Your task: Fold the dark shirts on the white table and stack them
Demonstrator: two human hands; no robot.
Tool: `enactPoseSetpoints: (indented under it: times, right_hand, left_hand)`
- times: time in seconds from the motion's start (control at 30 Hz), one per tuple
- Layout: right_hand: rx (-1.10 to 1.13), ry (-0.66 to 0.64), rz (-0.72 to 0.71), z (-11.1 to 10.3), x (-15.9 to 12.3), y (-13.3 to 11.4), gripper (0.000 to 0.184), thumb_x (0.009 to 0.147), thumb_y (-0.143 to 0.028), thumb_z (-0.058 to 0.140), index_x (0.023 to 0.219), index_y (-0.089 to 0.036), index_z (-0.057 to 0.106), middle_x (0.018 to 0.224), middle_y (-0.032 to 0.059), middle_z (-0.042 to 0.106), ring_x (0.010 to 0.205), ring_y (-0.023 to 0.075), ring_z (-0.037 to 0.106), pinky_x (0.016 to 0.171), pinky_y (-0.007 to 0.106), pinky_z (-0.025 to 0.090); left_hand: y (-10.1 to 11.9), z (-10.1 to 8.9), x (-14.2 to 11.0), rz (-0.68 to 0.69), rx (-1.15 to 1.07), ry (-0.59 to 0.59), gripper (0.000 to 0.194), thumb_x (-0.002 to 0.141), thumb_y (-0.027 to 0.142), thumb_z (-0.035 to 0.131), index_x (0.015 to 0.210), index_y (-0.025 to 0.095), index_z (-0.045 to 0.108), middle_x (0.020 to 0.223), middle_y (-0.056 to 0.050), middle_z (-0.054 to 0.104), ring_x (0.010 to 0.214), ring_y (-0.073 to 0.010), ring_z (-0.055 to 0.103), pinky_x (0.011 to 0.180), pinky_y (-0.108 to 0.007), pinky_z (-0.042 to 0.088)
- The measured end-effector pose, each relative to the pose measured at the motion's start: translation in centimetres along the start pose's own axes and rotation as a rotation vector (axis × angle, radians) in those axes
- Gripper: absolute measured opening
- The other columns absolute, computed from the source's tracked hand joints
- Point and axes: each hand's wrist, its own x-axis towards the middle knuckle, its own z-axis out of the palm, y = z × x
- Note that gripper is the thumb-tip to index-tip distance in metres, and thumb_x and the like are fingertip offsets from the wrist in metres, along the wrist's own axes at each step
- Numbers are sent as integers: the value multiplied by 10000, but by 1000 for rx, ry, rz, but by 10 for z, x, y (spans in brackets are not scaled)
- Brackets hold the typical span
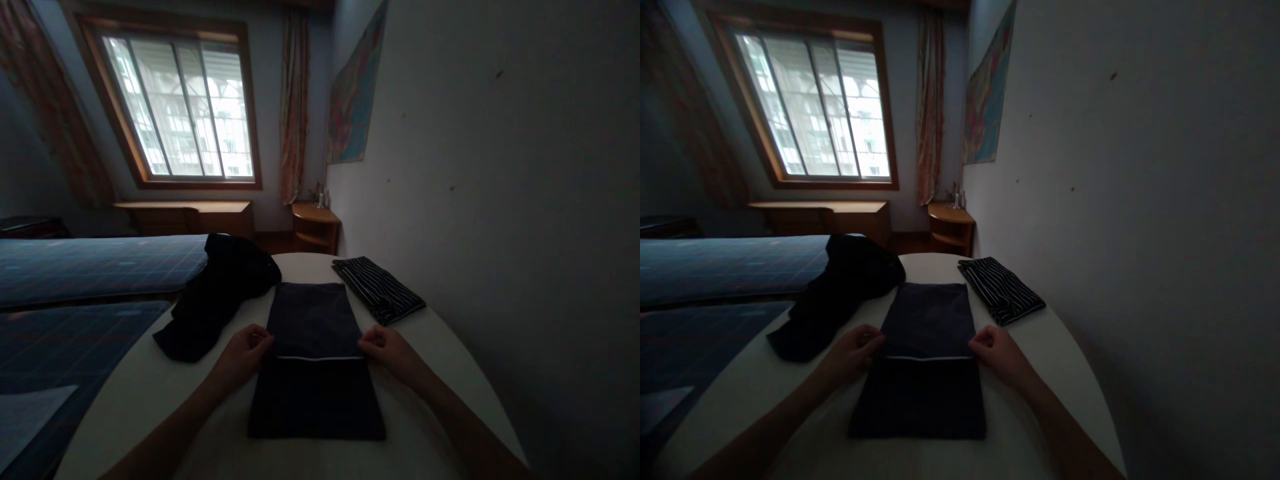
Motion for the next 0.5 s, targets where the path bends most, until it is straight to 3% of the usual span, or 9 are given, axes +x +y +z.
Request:
enactPoseSetpoints:
  times: [0.1,0.23,0.37,0.5]
  right_hand:
    - [-199,48,-6,3,-6,-3,298,812,-468,621,895,-189,558,612,-5,622,567,167,609,539,262,414]
    - [-323,77,-45,6,-11,-8,379,818,-439,636,1087,-189,543,717,8,661,661,177,634,611,273,424]
    - [-187,-10,-65,6,-9,-9,366,824,-309,584,1171,-197,556,663,-34,597,595,145,579,553,243,397]
    - [-30,-119,14,7,-5,-5,307,842,-323,526,1110,-195,602,678,-37,574,494,109,510,470,223,352]
  left_hand:
    - [-2,-3,0,18,122,15,505,731,630,582,974,191,524,588,27,607,468,-140,524,455,-242,351]
    - [-1,-3,0,-3,178,1,552,721,643,601,1029,195,508,678,-9,661,500,-155,560,473,-254,358]
    - [3,1,1,1,35,-21,602,629,612,665,1031,188,518,634,34,597,500,-131,522,475,-236,333]
    - [4,0,1,-47,-98,-38,652,642,577,641,1145,187,497,667,58,551,528,-112,511,459,-210,316]
